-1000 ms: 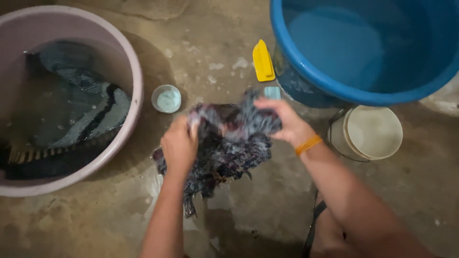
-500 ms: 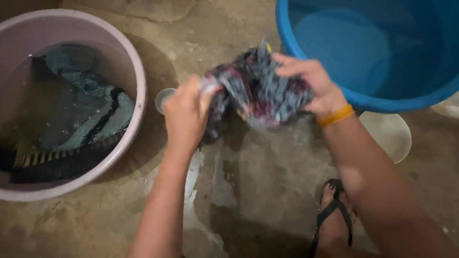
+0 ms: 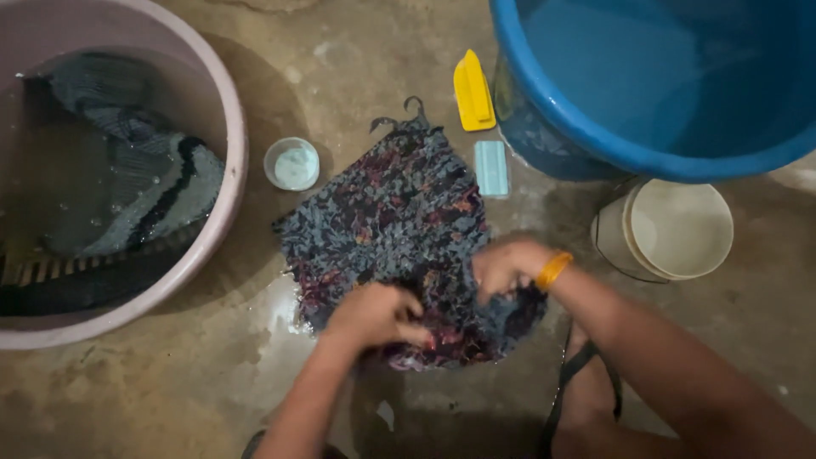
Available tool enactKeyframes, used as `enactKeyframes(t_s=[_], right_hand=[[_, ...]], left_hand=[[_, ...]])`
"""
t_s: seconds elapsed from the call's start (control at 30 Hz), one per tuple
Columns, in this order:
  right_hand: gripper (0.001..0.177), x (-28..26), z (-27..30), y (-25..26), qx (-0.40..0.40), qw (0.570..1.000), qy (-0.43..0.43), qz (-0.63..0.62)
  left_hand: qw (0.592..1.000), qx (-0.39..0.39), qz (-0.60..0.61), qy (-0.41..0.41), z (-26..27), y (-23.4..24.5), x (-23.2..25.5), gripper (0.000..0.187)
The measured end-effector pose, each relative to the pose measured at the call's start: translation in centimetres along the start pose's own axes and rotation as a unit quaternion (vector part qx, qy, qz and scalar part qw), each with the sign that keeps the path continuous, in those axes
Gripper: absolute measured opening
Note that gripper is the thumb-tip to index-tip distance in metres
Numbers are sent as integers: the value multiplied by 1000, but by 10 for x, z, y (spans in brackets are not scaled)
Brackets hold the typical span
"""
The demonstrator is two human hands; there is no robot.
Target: Scrubbing and washing a floor mat using a brush, soap, and water.
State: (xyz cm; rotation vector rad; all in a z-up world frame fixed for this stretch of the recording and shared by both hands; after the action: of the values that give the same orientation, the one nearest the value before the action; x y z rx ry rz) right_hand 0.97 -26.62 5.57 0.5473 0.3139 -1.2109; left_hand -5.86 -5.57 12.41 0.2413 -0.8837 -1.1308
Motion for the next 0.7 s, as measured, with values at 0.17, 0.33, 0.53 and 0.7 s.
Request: enactKeyframes(t_s=[0.17,0.33,0.53,0.7], right_hand=[[26,39,-23,67,270,955,6,119],[45,55,-52,133,566,819,62,68],[81,45,-62,157,660,737,52,-135],[69,64,-67,144,547,723,33,-422]], left_hand=[[888,418,171,87,-40,23,-95,39],[753,563,181,289,-77,31,-187,75],[729,342,427,412,-80,41,-193,89],[879,337,288,177,-63,64,-121,46]])
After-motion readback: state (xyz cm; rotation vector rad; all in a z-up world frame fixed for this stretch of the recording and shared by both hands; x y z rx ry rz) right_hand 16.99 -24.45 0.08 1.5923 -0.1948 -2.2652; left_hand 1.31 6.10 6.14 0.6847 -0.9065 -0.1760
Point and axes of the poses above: each hand's wrist, its own z-axis away from the middle knuckle, its own y-axis out of the back of the hand, x = y × z, the point moved 5 cm from there along -z, towards the middle knuckle, and after that the axes turned 15 degrees about y, right-handed, at the moved point
